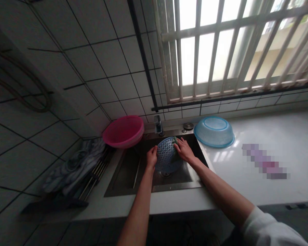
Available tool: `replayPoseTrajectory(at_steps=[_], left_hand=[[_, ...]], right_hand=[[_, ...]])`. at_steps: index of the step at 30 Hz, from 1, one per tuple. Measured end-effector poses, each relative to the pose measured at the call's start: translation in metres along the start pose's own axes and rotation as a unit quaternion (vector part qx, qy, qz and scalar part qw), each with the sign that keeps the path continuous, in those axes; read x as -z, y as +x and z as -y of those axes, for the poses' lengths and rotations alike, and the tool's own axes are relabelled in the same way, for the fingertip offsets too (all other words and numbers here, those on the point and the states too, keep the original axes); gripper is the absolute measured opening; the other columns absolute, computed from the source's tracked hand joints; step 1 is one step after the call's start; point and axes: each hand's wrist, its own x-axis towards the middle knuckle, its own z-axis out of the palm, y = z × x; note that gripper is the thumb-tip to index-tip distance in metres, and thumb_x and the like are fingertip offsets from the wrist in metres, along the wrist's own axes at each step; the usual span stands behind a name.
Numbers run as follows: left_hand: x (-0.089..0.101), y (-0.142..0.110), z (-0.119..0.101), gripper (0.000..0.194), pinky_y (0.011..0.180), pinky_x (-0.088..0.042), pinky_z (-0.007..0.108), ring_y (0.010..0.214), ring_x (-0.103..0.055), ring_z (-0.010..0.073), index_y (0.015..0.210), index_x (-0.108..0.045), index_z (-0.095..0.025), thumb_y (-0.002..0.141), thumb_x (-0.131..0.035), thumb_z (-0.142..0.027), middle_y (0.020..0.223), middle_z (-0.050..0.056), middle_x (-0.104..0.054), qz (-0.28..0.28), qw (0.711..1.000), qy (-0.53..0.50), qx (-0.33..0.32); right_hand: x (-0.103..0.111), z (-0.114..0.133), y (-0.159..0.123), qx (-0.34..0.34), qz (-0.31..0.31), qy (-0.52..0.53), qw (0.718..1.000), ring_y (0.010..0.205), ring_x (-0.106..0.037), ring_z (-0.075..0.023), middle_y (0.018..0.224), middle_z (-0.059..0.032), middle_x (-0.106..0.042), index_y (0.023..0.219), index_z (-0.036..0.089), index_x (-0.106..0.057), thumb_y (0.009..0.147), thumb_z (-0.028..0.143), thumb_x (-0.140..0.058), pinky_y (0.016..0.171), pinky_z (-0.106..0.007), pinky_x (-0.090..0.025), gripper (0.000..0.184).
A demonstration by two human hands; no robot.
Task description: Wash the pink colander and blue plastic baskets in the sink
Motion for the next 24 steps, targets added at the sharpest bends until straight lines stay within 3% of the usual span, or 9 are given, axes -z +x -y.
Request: replayPoseTrajectory(at_steps=[2,6,9,12,18,22,24], left_hand=[[-0.001,0.0,0.002,0.072,0.064,-0.038,0.028,0.067,-0.05,0.0174,0.075,-0.073,-0.016,0.063,-0.073,-0.086,0.066,0.003,-0.061,0.006,1.0,-0.01,0.0],[-0.002,-0.002,0.003,0.073,0.067,-0.04,0.027,0.07,-0.052,0.0165,0.075,-0.073,-0.015,0.061,-0.073,-0.087,0.07,0.002,-0.063,0.026,0.999,-0.028,-0.017],[-0.002,-0.004,0.002,0.074,0.067,-0.041,0.027,0.071,-0.054,0.0161,0.077,-0.073,-0.015,0.058,-0.075,-0.086,0.072,0.002,-0.066,0.025,0.999,-0.046,-0.011],[-0.002,-0.004,0.0,0.076,0.067,-0.043,0.027,0.072,-0.056,0.0171,0.081,-0.074,-0.014,0.057,-0.075,-0.087,0.075,0.004,-0.068,0.035,0.998,-0.055,0.012],[-0.002,-0.001,0.005,0.071,0.07,-0.045,0.029,0.074,-0.059,0.0195,0.079,-0.073,-0.015,0.061,-0.075,-0.084,0.074,0.004,-0.067,0.03,0.999,-0.038,0.024],[-0.005,0.0,0.007,0.051,0.078,-0.048,0.031,0.078,-0.062,0.0207,0.079,-0.071,-0.018,0.079,-0.069,-0.068,0.079,0.005,-0.069,0.061,0.998,-0.011,-0.007],[-0.007,-0.001,0.004,0.036,0.084,-0.049,0.033,0.084,-0.064,0.0226,0.078,-0.071,-0.019,0.088,-0.063,-0.053,0.083,0.007,-0.072,0.046,0.997,0.039,-0.043]], right_hand=[[-0.002,0.013,-0.004,0.038,0.013,-0.015,0.999,0.158,-0.027,-0.0335,0.161,-0.0117,-0.048,0.158,0.023,-0.047,0.108,0.042,-0.045,0.126,-0.066,-0.024,0.054],[-0.01,0.053,-0.018,0.191,0.079,-0.039,0.978,0.158,-0.027,-0.0309,0.164,-0.0061,-0.044,0.158,0.029,-0.048,0.105,0.039,-0.054,0.129,-0.06,-0.022,0.054],[-0.012,0.063,-0.021,0.239,0.113,-0.038,0.964,0.158,-0.029,-0.0299,0.163,-0.0037,-0.045,0.156,0.032,-0.05,0.104,0.043,-0.058,0.129,-0.058,-0.023,0.054],[-0.008,0.047,-0.014,0.206,0.1,-0.021,0.973,0.158,-0.03,-0.0276,0.164,-0.0031,-0.045,0.157,0.031,-0.049,0.107,0.039,-0.052,0.13,-0.056,-0.023,0.051],[-0.006,0.006,-0.003,0.033,0.016,0.04,0.999,0.152,-0.041,-0.0274,0.162,-0.0142,-0.045,0.157,0.018,-0.049,0.107,0.037,-0.044,0.125,-0.051,-0.035,0.054],[-0.008,0.012,-0.004,0.047,0.001,-0.006,0.999,0.154,-0.037,-0.0297,0.162,-0.0138,-0.046,0.155,0.017,-0.052,0.105,0.029,-0.044,0.127,-0.055,-0.029,0.052],[-0.009,0.021,-0.006,0.061,0.012,-0.033,0.997,0.154,-0.038,-0.0306,0.161,-0.0133,-0.048,0.154,0.018,-0.053,0.103,0.024,-0.046,0.128,-0.057,-0.026,0.052]])
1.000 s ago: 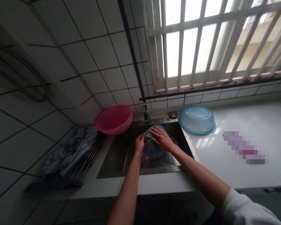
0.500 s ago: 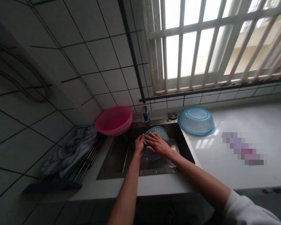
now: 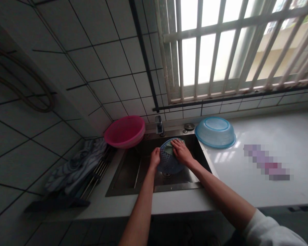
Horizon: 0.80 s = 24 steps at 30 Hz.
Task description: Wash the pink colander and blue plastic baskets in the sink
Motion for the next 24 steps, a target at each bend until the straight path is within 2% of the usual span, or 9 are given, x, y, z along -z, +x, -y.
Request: replayPoseTrajectory(at_steps=[2,4,6,9,12,14,16,19,24], left_hand=[[-0.001,-0.002,-0.007,0.024,0.091,-0.048,0.033,0.094,-0.067,0.0241,0.086,-0.074,-0.02,0.092,-0.057,-0.037,0.094,0.009,-0.075,-0.034,0.997,0.064,-0.038],[0.0,-0.005,-0.014,0.025,0.095,-0.047,0.032,0.103,-0.068,0.0242,0.1,-0.076,-0.021,0.093,-0.052,-0.027,0.108,0.01,-0.077,-0.061,0.988,0.131,-0.05],[0.001,-0.009,-0.02,0.029,0.091,-0.048,0.031,0.103,-0.07,0.0246,0.106,-0.076,-0.022,0.095,-0.05,-0.027,0.113,0.011,-0.078,-0.049,0.977,0.208,-0.025],[0.003,-0.013,-0.025,0.035,0.081,-0.047,0.03,0.096,-0.071,0.0257,0.101,-0.078,-0.021,0.101,-0.048,-0.04,0.108,0.014,-0.079,-0.02,0.955,0.296,0.025],[0.004,-0.012,-0.025,0.045,0.075,-0.045,0.029,0.091,-0.072,0.0255,0.098,-0.079,-0.018,0.103,-0.044,-0.047,0.102,0.015,-0.079,-0.017,0.953,0.301,0.036],[0.005,-0.009,-0.023,0.045,0.075,-0.046,0.028,0.089,-0.072,0.0251,0.097,-0.078,-0.017,0.103,-0.044,-0.046,0.097,0.013,-0.079,-0.011,0.961,0.276,0.027],[0.007,-0.006,-0.021,0.042,0.077,-0.047,0.029,0.089,-0.072,0.0246,0.095,-0.078,-0.016,0.103,-0.046,-0.043,0.095,0.011,-0.079,0.002,0.968,0.251,0.011],[0.013,-0.003,-0.018,0.034,0.085,-0.05,0.03,0.098,-0.073,0.0251,0.1,-0.078,-0.019,0.102,-0.049,-0.036,0.104,0.011,-0.08,0.013,0.97,0.242,0.002],[0.022,-0.004,-0.019,0.031,0.094,-0.051,0.034,0.112,-0.071,0.028,0.11,-0.079,-0.023,0.101,-0.051,-0.034,0.119,0.011,-0.078,0.008,0.958,0.286,0.023]], right_hand=[[-0.002,0.011,-0.002,0.017,0.016,-0.012,1.0,0.153,-0.039,-0.0307,0.161,-0.0132,-0.048,0.154,0.019,-0.053,0.103,0.022,-0.047,0.128,-0.057,-0.027,0.052],[-0.005,0.023,-0.004,0.056,0.033,-0.008,0.998,0.153,-0.039,-0.0295,0.162,-0.0123,-0.047,0.156,0.02,-0.051,0.104,0.022,-0.047,0.128,-0.055,-0.029,0.052],[-0.009,0.032,-0.007,0.1,0.048,0.002,0.994,0.154,-0.038,-0.0279,0.163,-0.0106,-0.046,0.157,0.022,-0.049,0.105,0.022,-0.046,0.128,-0.053,-0.029,0.053],[-0.01,0.032,-0.008,0.125,0.064,0.02,0.99,0.155,-0.036,-0.0264,0.163,-0.0099,-0.045,0.159,0.021,-0.046,0.106,0.026,-0.047,0.13,-0.051,-0.027,0.054],[-0.006,0.013,-0.005,0.067,0.058,0.046,0.995,0.154,-0.038,-0.0269,0.163,-0.0119,-0.046,0.158,0.019,-0.048,0.106,0.035,-0.049,0.129,-0.049,-0.03,0.054],[-0.002,-0.004,-0.002,0.001,0.045,0.068,0.997,0.151,-0.043,-0.0278,0.16,-0.0143,-0.048,0.156,0.017,-0.051,0.107,0.04,-0.047,0.127,-0.048,-0.034,0.054],[0.001,-0.017,-0.002,-0.037,0.043,0.089,0.994,0.149,-0.046,-0.0281,0.158,-0.0157,-0.051,0.154,0.015,-0.053,0.107,0.041,-0.045,0.125,-0.047,-0.037,0.054],[0.0,-0.02,-0.003,-0.03,0.048,0.103,0.993,0.149,-0.046,-0.0279,0.158,-0.016,-0.051,0.155,0.015,-0.052,0.106,0.041,-0.046,0.125,-0.045,-0.037,0.055],[-0.006,-0.009,-0.006,-0.02,0.05,0.089,0.995,0.151,-0.043,-0.0289,0.161,-0.0159,-0.047,0.156,0.018,-0.05,0.105,0.042,-0.05,0.125,-0.047,-0.036,0.057]])
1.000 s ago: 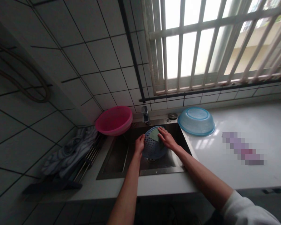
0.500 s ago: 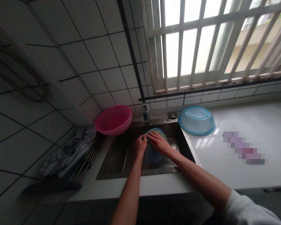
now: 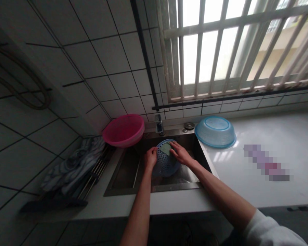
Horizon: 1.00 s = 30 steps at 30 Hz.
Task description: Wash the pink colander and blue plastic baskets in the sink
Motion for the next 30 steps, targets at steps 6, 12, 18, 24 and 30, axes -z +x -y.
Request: replayPoseTrajectory(at_steps=[6,12,18,24,30], left_hand=[[0.003,-0.008,-0.016,0.033,0.094,-0.05,0.033,0.112,-0.072,0.027,0.121,-0.075,-0.026,0.097,-0.054,-0.025,0.121,0.009,-0.078,-0.055,0.997,0.046,-0.024],[0.0,-0.006,-0.013,0.041,0.087,-0.05,0.038,0.105,-0.073,0.0341,0.118,-0.078,-0.022,0.098,-0.053,-0.048,0.115,0.018,-0.078,-0.028,0.994,0.105,0.018],[-0.01,0.007,0.004,0.051,0.078,-0.049,0.032,0.091,-0.073,0.0286,0.095,-0.08,-0.019,0.098,-0.048,-0.058,0.098,0.015,-0.079,0.005,0.999,-0.049,-0.017],[-0.018,0.008,0.003,0.059,0.058,-0.043,0.027,0.06,-0.059,0.018,0.074,-0.068,-0.017,0.087,-0.055,-0.073,0.062,0.002,-0.063,0.019,0.978,-0.206,-0.017],[-0.021,0.004,-0.002,0.069,0.054,-0.042,0.026,0.058,-0.055,0.0159,0.076,-0.065,-0.017,0.078,-0.058,-0.085,0.06,0.0,-0.058,0.04,0.964,-0.263,0.019]], right_hand=[[-0.003,-0.001,0.0,0.018,0.016,0.001,1.0,0.151,-0.043,-0.0287,0.161,-0.0173,-0.046,0.157,0.016,-0.049,0.106,0.04,-0.048,0.125,-0.047,-0.036,0.056],[-0.009,0.009,-0.002,0.055,0.032,-0.009,0.998,0.151,-0.043,-0.0285,0.162,-0.0175,-0.045,0.158,0.017,-0.047,0.107,0.036,-0.048,0.124,-0.048,-0.037,0.054],[-0.012,0.043,-0.004,0.162,0.045,-0.042,0.985,0.157,-0.033,-0.0271,0.163,-0.0059,-0.045,0.158,0.03,-0.047,0.106,0.028,-0.051,0.13,-0.055,-0.025,0.053],[0.003,0.005,0.006,0.022,-0.044,0.023,0.999,0.151,-0.044,-0.0267,0.16,-0.0102,-0.05,0.155,0.023,-0.053,0.107,0.039,-0.045,0.126,-0.05,-0.034,0.051],[0.008,0.003,0.006,-0.012,-0.081,0.003,0.997,0.153,-0.04,-0.0284,0.16,-0.0095,-0.049,0.153,0.023,-0.056,0.107,0.036,-0.042,0.127,-0.054,-0.031,0.049]])
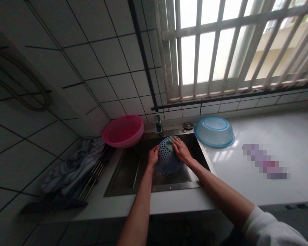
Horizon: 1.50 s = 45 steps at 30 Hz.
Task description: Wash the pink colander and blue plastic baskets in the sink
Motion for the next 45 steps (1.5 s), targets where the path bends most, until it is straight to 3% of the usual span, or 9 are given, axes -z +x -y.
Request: replayPoseTrajectory(at_steps=[6,12,17,24,31,37,39,42,45], left_hand=[[-0.004,-0.002,0.003,0.068,0.084,-0.052,0.031,0.093,-0.067,0.022,0.09,-0.073,-0.015,0.081,-0.058,-0.08,0.095,0.01,-0.075,0.02,0.999,-0.023,-0.023],[-0.004,-0.002,0.0,0.043,0.082,-0.052,0.032,0.086,-0.068,0.0221,0.084,-0.07,-0.016,0.097,-0.053,-0.053,0.089,0.009,-0.075,-0.005,0.998,0.063,-0.023],[0.0,-0.008,-0.008,0.031,0.092,-0.049,0.032,0.106,-0.07,0.024,0.114,-0.073,-0.022,0.097,-0.047,-0.023,0.118,0.01,-0.076,-0.106,0.968,0.22,-0.052],[0.009,-0.002,0.001,0.047,0.071,-0.048,0.03,0.083,-0.071,0.0261,0.088,-0.078,-0.016,0.097,-0.05,-0.052,0.088,0.011,-0.078,-0.07,0.983,0.169,0.026],[0.006,0.002,0.011,0.062,0.069,-0.045,0.029,0.075,-0.065,0.0222,0.081,-0.077,-0.014,0.086,-0.054,-0.072,0.073,0.006,-0.071,-0.085,0.991,0.105,-0.008],[0.003,0.004,0.015,0.071,0.066,-0.044,0.027,0.07,-0.059,0.0192,0.076,-0.073,-0.015,0.081,-0.053,-0.082,0.069,0.004,-0.067,-0.063,0.995,0.066,-0.039],[0.003,0.004,0.014,0.071,0.065,-0.043,0.027,0.069,-0.058,0.0184,0.076,-0.073,-0.014,0.08,-0.054,-0.083,0.068,0.003,-0.066,-0.062,0.996,0.057,-0.03],[0.002,0.003,0.01,0.066,0.065,-0.043,0.027,0.068,-0.059,0.0181,0.077,-0.072,-0.014,0.085,-0.054,-0.077,0.07,0.004,-0.068,-0.057,0.996,0.063,-0.018],[0.001,-0.002,0.002,0.048,0.072,-0.047,0.028,0.076,-0.065,0.0202,0.082,-0.073,-0.016,0.096,-0.052,-0.057,0.078,0.006,-0.072,-0.06,0.988,0.139,-0.027]], right_hand=[[-0.006,0.045,-0.013,0.192,0.111,-0.063,0.973,0.156,-0.034,-0.0292,0.159,-0.0051,-0.052,0.154,0.029,-0.054,0.101,0.024,-0.056,0.13,-0.059,-0.019,0.053],[0.001,0.024,-0.008,0.097,0.082,-0.09,0.988,0.156,-0.034,-0.0313,0.164,-0.0108,-0.044,0.156,0.026,-0.05,0.103,0.031,-0.057,0.127,-0.058,-0.029,0.054],[-0.017,0.034,-0.013,0.165,0.116,-0.088,0.976,0.157,-0.031,-0.0303,0.166,-0.01,-0.041,0.159,0.026,-0.046,0.102,0.031,-0.06,0.129,-0.057,-0.025,0.059],[-0.014,0.038,-0.011,0.2,0.128,-0.036,0.971,0.154,-0.039,-0.0273,0.16,-0.0112,-0.05,0.157,0.022,-0.049,0.101,0.033,-0.061,0.13,-0.052,-0.027,0.058],[0.007,0.001,0.003,0.003,0.04,-0.009,0.999,0.142,-0.055,-0.0284,0.15,-0.0152,-0.06,0.15,0.018,-0.057,0.107,0.037,-0.046,0.122,-0.051,-0.04,0.049],[-0.007,0.034,-0.009,0.164,0.117,-0.051,0.978,0.155,-0.036,-0.0271,0.162,-0.0086,-0.047,0.157,0.025,-0.049,0.105,0.029,-0.052,0.13,-0.054,-0.024,0.053],[-0.007,0.036,-0.01,0.17,0.129,-0.051,0.976,0.155,-0.036,-0.0273,0.162,-0.0087,-0.046,0.158,0.025,-0.048,0.104,0.03,-0.053,0.13,-0.053,-0.025,0.054],[-0.002,0.021,-0.007,0.103,0.103,-0.041,0.988,0.153,-0.039,-0.028,0.163,-0.0129,-0.045,0.159,0.02,-0.046,0.105,0.037,-0.053,0.128,-0.051,-0.031,0.057],[-0.001,0.006,-0.005,0.045,0.081,-0.037,0.995,0.152,-0.041,-0.0292,0.163,-0.0158,-0.044,0.159,0.018,-0.045,0.105,0.041,-0.052,0.126,-0.051,-0.035,0.059]])
